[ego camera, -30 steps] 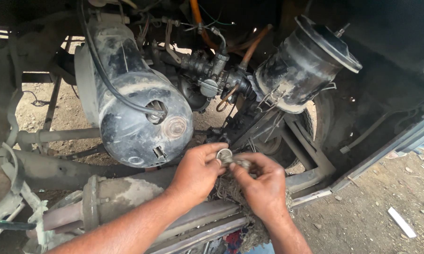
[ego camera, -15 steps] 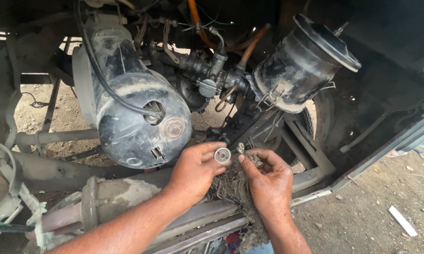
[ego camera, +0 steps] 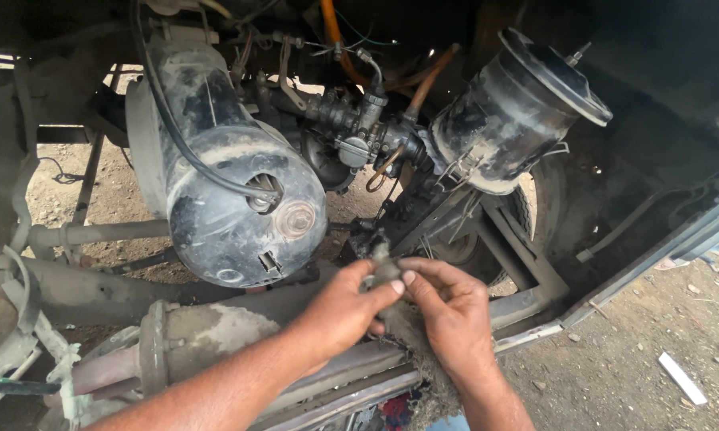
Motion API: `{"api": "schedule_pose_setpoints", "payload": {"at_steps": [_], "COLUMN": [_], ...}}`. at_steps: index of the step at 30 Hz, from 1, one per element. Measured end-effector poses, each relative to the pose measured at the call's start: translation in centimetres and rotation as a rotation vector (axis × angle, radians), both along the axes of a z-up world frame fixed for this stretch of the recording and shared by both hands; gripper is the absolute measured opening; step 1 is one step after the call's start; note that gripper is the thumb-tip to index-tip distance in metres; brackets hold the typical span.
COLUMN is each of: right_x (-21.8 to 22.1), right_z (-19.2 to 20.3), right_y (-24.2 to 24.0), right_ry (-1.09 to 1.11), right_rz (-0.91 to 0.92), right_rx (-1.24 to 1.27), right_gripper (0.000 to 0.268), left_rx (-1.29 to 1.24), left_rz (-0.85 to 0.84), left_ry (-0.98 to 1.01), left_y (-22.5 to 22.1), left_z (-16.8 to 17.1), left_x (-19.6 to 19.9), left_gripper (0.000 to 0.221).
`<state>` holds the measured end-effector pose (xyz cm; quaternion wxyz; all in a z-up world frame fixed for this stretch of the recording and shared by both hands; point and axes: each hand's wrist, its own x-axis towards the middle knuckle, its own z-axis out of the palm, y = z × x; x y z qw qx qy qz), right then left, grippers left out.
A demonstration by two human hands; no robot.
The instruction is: Cleaning and assembling mechanical components of a vehicle engine.
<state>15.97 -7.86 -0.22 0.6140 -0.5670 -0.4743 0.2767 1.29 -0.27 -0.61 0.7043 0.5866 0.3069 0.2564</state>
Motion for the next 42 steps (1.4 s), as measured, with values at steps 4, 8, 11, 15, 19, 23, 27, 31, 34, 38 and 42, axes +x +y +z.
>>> {"api": "schedule_pose_setpoints", "payload": {"at_steps": [4,8,11,15,19,23,27,31,34,38,42], "right_x": [0.5,0.3,0.5,0.7,0.5,0.5,0.4,-0.7,-0.9,0.8,1.4], "right_z": [0.3,0.9,0.7,0.6,0.7,0.3,-0.6,0.5,1.6,-0.2,-2.3], "right_y": [0.3,0.2,0.1,0.2,0.1,-0.1,-0.1,-2.6,-5.5,-6.6,-6.0], "right_ry": [0.172,0.291,0.350,0.387,0.364,0.317,0.171,-0.237,-0.856,-1.093,-0.939], "right_rz": [0.149,0.091,0.072,0.088,0.081,0.050,-0.036,-0.166,-0.392,-0.227,-0.317], "right_rx": [-0.007,-0.001,0.006,0.050,0.060,0.112,0.163,0.182,0.089,0.074,0.030], "right_gripper": [0.035,0.047,0.050,0.049,0.048,0.045,0.042,0.042,0.037,0.047,0.027], "left_rx": [0.140,0.462,0.463,0.573,0.548,0.536,0.553,0.430,0.398,0.404,0.341], "left_rz": [-0.005,0.029,0.003,0.027,0.020,0.023,0.022,0.047,0.100,0.186,0.140], "left_ry": [0.239,0.211,0.240,0.263,0.289,0.226,0.372,0.344,0.263,0.223,0.205], "left_y": [-0.5,-0.1,-0.6,-0.4,-0.6,-0.7,-0.5,-0.2,0.0,0.2,0.3], "left_z": [0.5,-0.8,0.6,0.0,0.3,0.9,0.5,1.4,1.0,0.6,0.2], "left_x": [-0.6,-0.5,-0.8,-0.8,-0.9,-1.2,-1.0,-1.3,-1.3,-0.7,-0.5], "left_gripper": [0.036,0.034,0.032,0.036,0.039,0.039,0.053,0.045,0.042,0.047,0.052]}}
